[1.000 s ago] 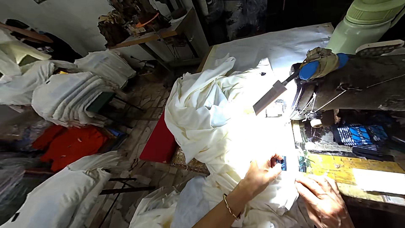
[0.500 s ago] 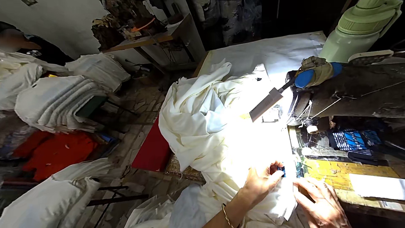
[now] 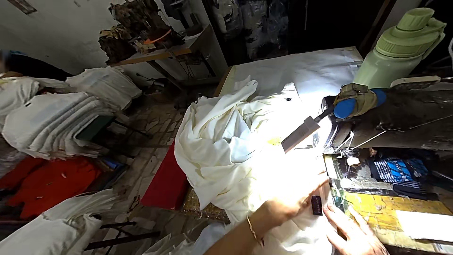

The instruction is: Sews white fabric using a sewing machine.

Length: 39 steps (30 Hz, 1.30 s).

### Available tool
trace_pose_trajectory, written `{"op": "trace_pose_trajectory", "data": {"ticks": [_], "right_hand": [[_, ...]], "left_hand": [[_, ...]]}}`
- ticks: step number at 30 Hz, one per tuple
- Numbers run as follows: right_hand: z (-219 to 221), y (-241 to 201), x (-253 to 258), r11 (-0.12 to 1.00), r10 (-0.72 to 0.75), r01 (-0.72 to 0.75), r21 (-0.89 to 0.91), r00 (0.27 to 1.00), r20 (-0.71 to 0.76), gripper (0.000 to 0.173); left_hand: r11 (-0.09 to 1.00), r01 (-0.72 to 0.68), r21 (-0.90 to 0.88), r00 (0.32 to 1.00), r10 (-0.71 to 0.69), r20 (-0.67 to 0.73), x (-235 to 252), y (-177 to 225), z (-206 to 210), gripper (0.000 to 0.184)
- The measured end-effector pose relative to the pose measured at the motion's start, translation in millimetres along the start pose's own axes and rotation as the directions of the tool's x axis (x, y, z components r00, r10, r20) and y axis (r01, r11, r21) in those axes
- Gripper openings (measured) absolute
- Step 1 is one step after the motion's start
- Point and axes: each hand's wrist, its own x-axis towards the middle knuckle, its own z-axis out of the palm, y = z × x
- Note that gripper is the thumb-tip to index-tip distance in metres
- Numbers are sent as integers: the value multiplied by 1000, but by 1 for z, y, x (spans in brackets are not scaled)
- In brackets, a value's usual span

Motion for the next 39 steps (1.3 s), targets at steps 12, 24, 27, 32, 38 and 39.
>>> {"op": "trace_pose_trajectory", "data": {"ticks": [12, 24, 27, 32, 38, 39], "right_hand": [[-9, -9, 2, 998, 47, -50, 48, 997, 59, 26], [-14, -10, 9, 984, 159, -166, 63, 981, 112, 27], [-20, -5, 16, 988, 131, -141, 56, 980, 150, 27], [-24, 9, 29, 994, 97, -101, 33, 990, 104, 23], [-22, 28, 47, 997, 73, -73, -12, 997, 41, 25], [-21, 30, 48, 998, 56, -56, -29, 998, 12, 25]], "left_hand": [[990, -138, -23, 990, 138, -23, -7, -40, 8, 36], [984, -138, -114, 987, 146, 68, -7, -60, 17, 44], [981, -108, -159, 988, 123, 91, 0, -56, 9, 43], [978, -129, -166, 989, 138, 44, 23, -46, -13, 40], [906, 422, -36, 890, -407, 204, 6, -66, -12, 23], [878, 476, 45, 845, -471, 254, 6, -69, -12, 27]]}}
